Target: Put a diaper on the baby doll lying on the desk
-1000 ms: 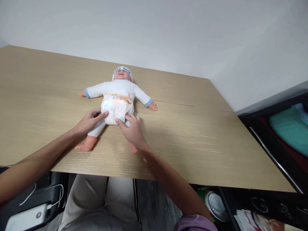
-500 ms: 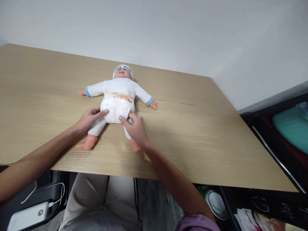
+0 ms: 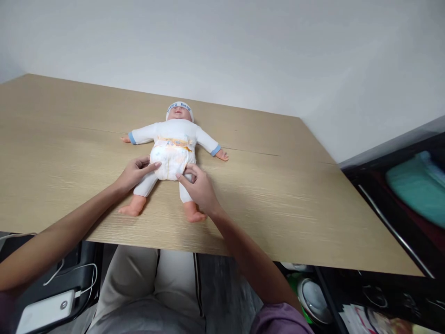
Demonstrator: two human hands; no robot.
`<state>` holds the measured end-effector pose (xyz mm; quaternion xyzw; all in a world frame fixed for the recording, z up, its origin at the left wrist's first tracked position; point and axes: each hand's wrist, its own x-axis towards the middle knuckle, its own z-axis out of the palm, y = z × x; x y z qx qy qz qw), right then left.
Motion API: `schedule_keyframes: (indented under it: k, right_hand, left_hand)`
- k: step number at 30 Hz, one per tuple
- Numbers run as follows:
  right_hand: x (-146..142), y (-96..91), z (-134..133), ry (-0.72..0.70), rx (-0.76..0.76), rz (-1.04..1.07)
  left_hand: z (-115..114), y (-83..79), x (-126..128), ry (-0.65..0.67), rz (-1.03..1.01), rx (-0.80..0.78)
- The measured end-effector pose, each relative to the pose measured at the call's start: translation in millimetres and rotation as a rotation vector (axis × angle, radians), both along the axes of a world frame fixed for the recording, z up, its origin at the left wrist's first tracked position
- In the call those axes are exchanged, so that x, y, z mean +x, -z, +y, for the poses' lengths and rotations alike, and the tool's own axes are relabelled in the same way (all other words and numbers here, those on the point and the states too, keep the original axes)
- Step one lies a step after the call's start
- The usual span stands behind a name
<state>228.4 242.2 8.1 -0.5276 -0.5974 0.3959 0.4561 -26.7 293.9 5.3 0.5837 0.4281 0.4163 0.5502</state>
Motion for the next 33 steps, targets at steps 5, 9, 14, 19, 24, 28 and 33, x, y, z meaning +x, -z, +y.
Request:
schedule_keyframes:
  k: [5, 9, 14, 19, 24, 28, 33]
  right_hand:
    - [14, 0.4, -19, -0.026, -0.059, 0.117]
    - [31, 1.9, -45, -0.011, -0.059, 0.133]
    - [49, 5.5, -13, 0.169, 0.157, -0.052]
    - [60, 6.3, 72, 0.333, 0.39, -0.63]
    - [56, 12.1, 135, 0.27, 0.228, -0.837]
    - [49, 16.0, 151, 0.307, 0.234, -0.747]
    - [57, 2.2, 116, 0.318, 0.233, -0.603]
  left_hand:
    - [-7, 0.3, -14, -0.035, -0.099, -0.019]
    - [-6, -0.3, -27, -0.09, -0.047, 0.046]
    - [31, -0.5, -30, -0.292, 0.218, 0.307]
    - [89, -10.2, -28, -0.332, 0.831, 0.659]
    - [139, -27.9, -21, -0.18, 1.115, 0.523]
    - [141, -40.7, -7, -0.198, 1.088, 0.379]
    - [67, -61.5, -1, -0.244, 0.808, 0.264]
